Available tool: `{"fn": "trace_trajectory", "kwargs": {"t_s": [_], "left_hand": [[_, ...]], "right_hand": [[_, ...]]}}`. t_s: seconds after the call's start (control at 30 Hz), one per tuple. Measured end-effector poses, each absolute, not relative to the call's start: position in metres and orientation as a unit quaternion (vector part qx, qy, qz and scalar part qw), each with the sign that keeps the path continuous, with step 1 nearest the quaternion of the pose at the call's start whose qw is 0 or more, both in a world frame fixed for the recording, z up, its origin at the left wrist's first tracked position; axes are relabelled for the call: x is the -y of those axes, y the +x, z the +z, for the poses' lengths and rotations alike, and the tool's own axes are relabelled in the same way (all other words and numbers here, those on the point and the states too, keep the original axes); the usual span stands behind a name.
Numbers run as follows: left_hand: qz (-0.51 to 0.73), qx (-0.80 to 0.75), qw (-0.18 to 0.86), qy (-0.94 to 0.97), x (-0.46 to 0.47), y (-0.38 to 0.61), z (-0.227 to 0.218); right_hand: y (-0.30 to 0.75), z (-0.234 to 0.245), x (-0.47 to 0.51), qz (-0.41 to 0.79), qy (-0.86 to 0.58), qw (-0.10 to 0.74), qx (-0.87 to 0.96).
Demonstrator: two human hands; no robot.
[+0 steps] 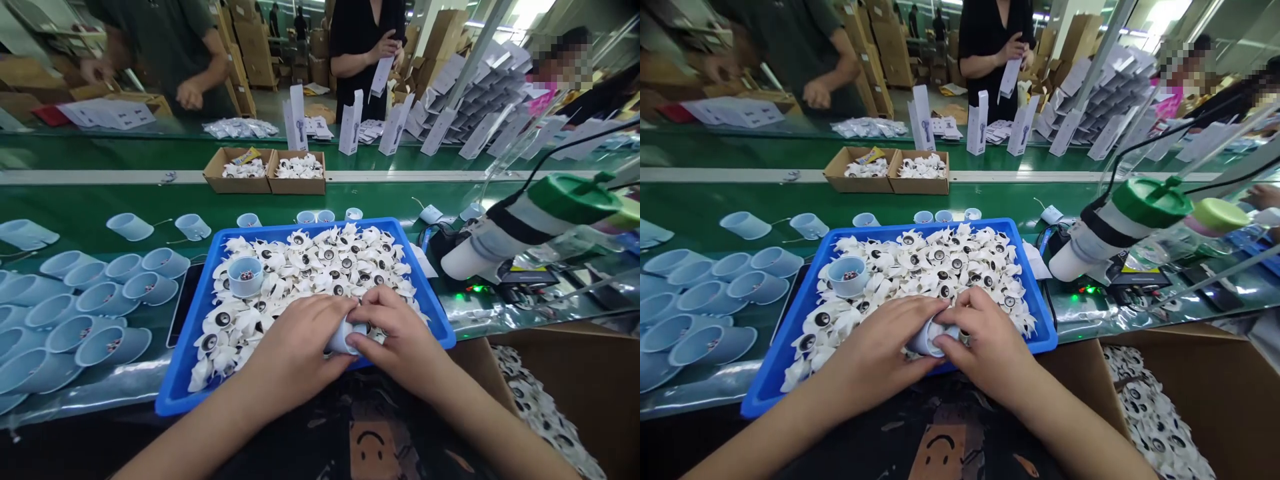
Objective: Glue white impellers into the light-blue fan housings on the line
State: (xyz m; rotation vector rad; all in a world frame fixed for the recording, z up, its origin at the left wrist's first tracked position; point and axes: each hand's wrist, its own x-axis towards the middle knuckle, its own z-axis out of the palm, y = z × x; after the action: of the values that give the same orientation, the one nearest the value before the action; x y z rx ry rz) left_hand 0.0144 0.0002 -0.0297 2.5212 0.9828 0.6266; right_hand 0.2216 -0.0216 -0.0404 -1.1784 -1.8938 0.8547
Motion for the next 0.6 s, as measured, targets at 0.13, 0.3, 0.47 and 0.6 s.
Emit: {"fn": "trace_trajectory", "kwargs": {"t_s": [0.13,0.3,0.47,0.6], "left_hand": [[0.205,-0.336,0.173,0.903,-0.002,0.015,-0.023],[0.160,-0.378,0.114,0.905,-0.039,-0.002,0.006],[0.110,-0.475,0.028,0.873,-0.150,-0.027,0.018],[0.028,-0.540,0.022,0.841,-0.241,-0.024,0.013]], "right_hand": [[0.223,-0.040,0.022,0.310,-0.431,0.376,0.759],[0.245,-0.055,0.030,0.261,-0.425,0.453,0.739],[0.266,-0.074,0.046,0.232,-0.472,0.486,0.698],[0.272,-0.076,0.059,0.220,-0.481,0.512,0.677]]}}
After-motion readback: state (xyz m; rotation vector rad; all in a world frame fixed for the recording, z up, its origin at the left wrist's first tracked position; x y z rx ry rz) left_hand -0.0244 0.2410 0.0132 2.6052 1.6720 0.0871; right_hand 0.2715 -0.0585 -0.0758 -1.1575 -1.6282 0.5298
